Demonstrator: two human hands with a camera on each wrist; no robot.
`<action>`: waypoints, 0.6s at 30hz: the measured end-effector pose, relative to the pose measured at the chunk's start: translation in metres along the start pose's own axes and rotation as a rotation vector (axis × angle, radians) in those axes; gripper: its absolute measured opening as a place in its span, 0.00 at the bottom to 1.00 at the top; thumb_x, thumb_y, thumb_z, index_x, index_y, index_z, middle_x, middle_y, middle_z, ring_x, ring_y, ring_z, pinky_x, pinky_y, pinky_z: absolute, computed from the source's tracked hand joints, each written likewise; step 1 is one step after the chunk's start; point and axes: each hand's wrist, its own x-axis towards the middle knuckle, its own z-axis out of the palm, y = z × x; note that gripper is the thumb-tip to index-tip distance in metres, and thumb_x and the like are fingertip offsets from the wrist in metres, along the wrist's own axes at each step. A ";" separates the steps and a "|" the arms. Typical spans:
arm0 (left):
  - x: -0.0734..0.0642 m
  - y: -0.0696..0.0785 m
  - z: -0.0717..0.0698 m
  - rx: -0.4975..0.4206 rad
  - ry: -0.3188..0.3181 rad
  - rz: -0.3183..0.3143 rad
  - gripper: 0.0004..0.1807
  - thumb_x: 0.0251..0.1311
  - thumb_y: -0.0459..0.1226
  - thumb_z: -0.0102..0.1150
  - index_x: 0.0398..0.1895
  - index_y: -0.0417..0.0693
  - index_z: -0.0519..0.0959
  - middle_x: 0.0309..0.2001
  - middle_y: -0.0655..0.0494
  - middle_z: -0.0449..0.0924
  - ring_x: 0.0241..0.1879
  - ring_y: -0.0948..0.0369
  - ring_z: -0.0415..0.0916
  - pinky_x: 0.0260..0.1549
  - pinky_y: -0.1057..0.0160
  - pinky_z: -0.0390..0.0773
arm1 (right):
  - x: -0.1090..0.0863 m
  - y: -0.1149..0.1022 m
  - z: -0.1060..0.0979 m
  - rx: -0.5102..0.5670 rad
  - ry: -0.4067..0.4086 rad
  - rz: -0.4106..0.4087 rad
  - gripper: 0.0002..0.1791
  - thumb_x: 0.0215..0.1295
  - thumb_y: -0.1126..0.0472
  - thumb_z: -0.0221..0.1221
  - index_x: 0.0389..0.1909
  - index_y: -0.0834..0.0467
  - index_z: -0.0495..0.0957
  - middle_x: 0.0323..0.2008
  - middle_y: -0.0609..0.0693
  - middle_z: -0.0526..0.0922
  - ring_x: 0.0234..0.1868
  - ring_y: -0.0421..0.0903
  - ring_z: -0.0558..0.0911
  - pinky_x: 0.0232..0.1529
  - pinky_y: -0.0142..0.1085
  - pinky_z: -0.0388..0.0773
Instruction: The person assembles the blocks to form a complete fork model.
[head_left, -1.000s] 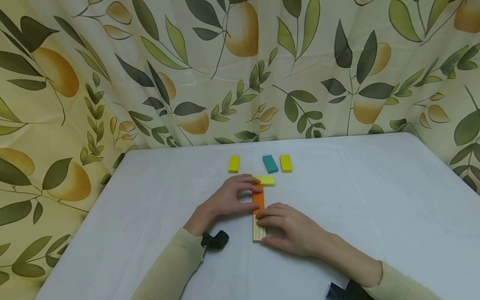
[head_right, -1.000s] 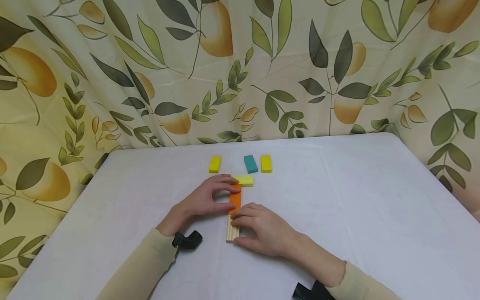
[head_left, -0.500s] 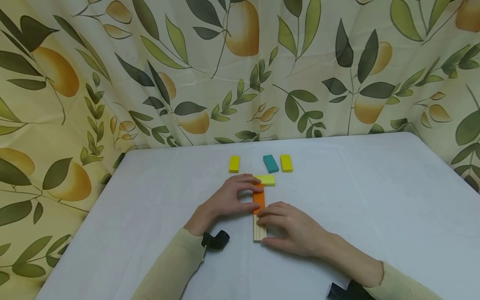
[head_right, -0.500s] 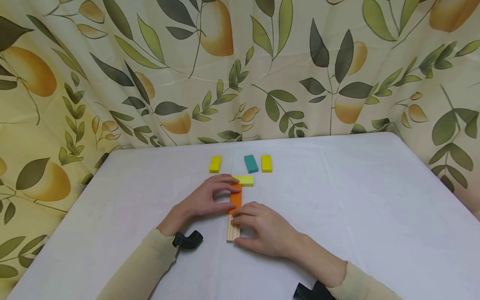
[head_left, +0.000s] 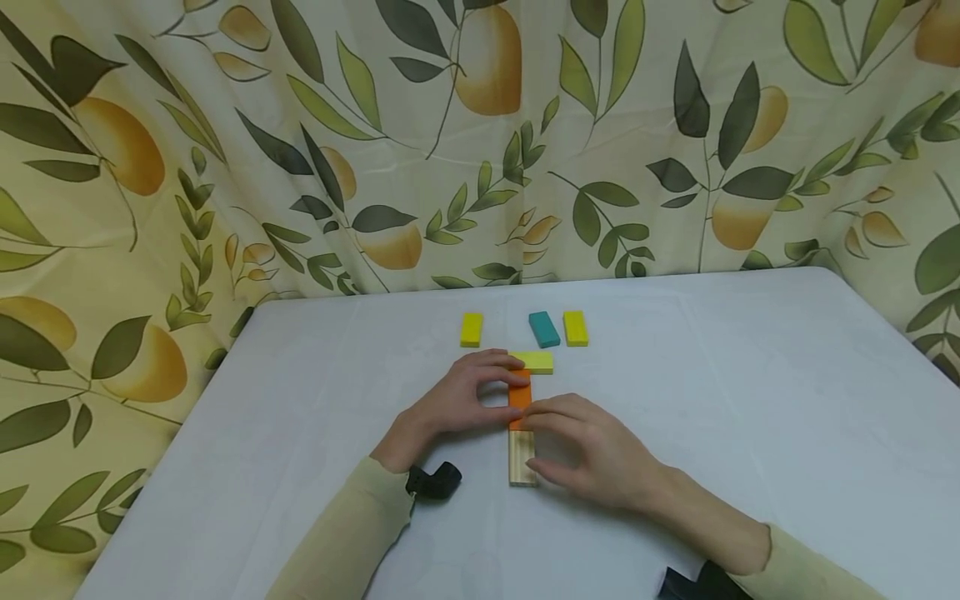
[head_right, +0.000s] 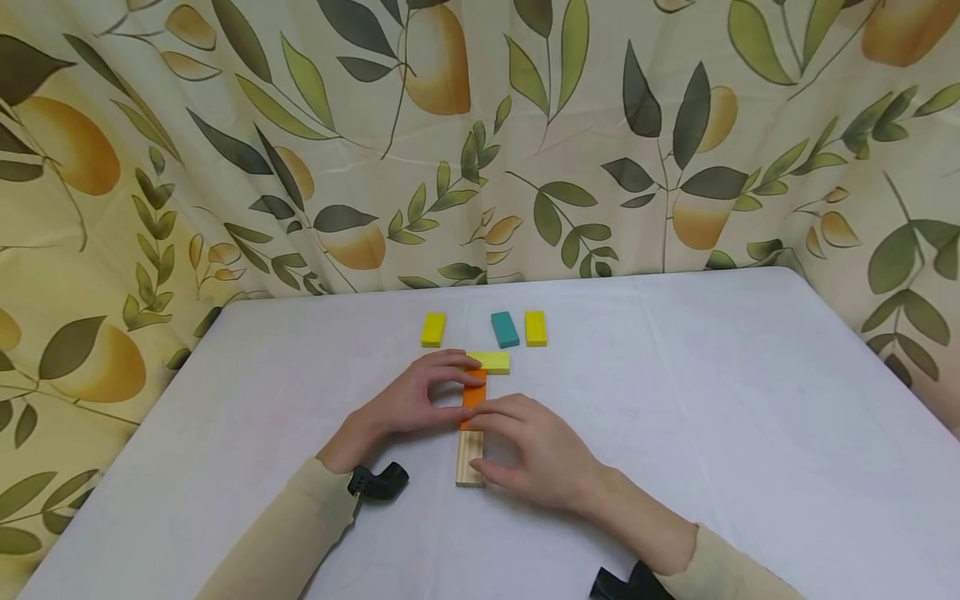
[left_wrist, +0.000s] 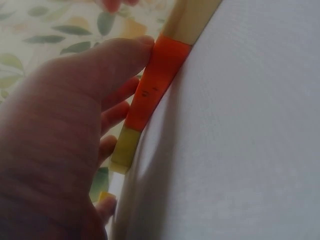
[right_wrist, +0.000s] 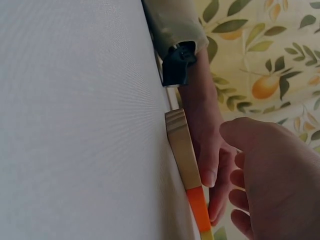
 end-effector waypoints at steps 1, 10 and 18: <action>0.000 0.000 0.000 0.003 -0.001 0.001 0.21 0.60 0.47 0.71 0.56 0.55 0.85 0.64 0.63 0.75 0.72 0.60 0.58 0.71 0.50 0.54 | 0.000 0.000 0.000 0.001 0.001 0.007 0.24 0.56 0.59 0.74 0.55 0.53 0.83 0.55 0.44 0.81 0.56 0.43 0.78 0.57 0.41 0.77; 0.001 0.001 0.000 0.013 -0.009 -0.009 0.21 0.60 0.47 0.70 0.56 0.55 0.85 0.64 0.63 0.75 0.71 0.60 0.58 0.72 0.50 0.54 | 0.001 0.004 -0.006 -0.027 -0.004 0.112 0.27 0.55 0.57 0.75 0.57 0.54 0.82 0.57 0.46 0.81 0.60 0.44 0.76 0.58 0.44 0.78; 0.001 0.002 0.000 -0.001 -0.010 -0.011 0.20 0.60 0.47 0.70 0.56 0.55 0.85 0.65 0.62 0.75 0.72 0.60 0.59 0.71 0.49 0.54 | 0.006 0.008 -0.013 -0.013 -0.027 0.196 0.27 0.57 0.58 0.74 0.58 0.56 0.81 0.60 0.48 0.79 0.63 0.46 0.74 0.61 0.50 0.75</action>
